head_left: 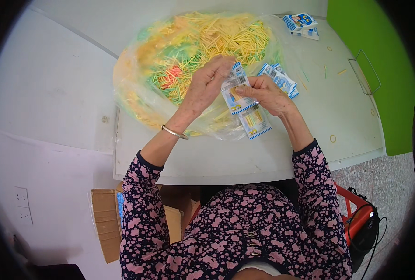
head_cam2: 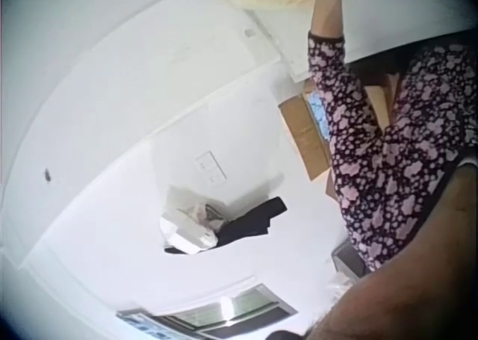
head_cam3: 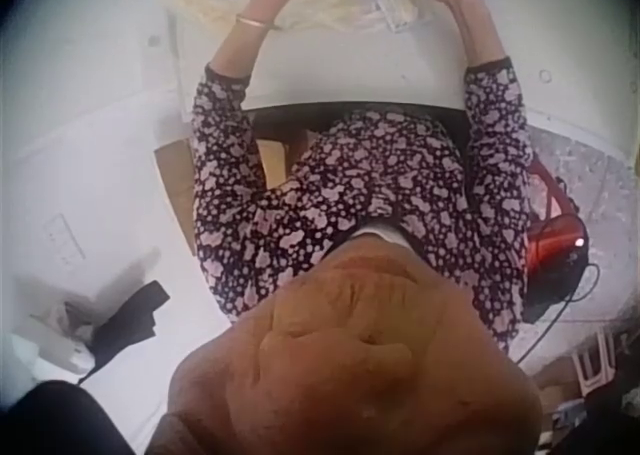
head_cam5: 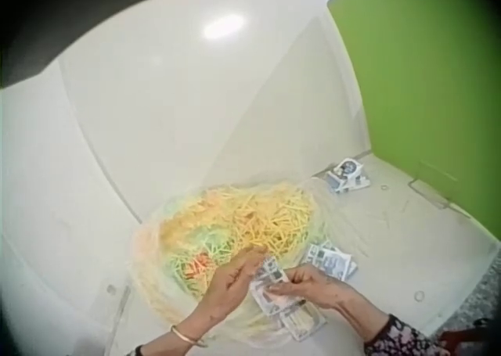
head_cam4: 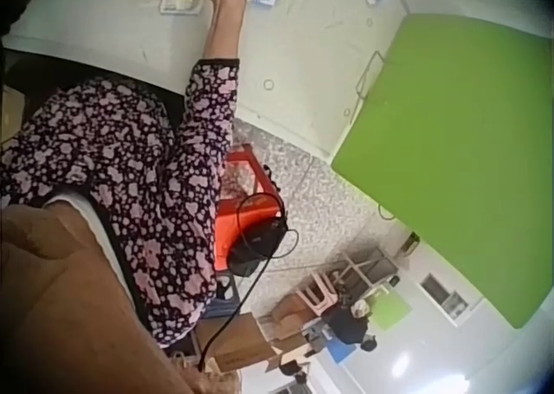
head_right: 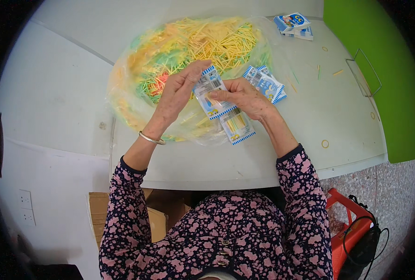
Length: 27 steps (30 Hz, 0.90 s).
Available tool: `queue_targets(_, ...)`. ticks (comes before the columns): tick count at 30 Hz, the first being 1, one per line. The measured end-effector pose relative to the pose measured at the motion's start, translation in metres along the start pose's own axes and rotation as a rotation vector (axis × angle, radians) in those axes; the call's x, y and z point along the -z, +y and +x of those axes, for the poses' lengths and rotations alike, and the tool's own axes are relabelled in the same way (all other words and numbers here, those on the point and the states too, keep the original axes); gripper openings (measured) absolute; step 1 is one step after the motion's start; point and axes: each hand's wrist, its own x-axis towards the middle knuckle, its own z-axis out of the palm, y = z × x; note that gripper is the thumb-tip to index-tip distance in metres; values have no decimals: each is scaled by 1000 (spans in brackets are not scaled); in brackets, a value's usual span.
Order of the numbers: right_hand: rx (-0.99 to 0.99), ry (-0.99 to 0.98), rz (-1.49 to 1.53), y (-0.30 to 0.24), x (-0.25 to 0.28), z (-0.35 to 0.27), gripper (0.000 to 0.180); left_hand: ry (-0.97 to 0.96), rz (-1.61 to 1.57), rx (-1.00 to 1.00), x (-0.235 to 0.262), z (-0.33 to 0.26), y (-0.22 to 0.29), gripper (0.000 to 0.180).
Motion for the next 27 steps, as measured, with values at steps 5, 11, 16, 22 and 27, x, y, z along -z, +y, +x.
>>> queue_targets(5,33,12,116,6,6,2,24,58,308,-198,1,2,3,27)
queue_targets(11,65,53,158,1,-2,-1,25,-107,3,191,8,-4,3,19)
queue_targets(16,75,47,6,-2,-1,-2,26,-104,-29,201,9,-1,3,22)
queue_targets(22,-5,69,-117,-7,-7,-5,25,-69,12,15,0,-1,-6,40)
queue_targets(27,-42,62,-178,-2,0,-3,26,-77,-1,38,-4,-1,-6,40)
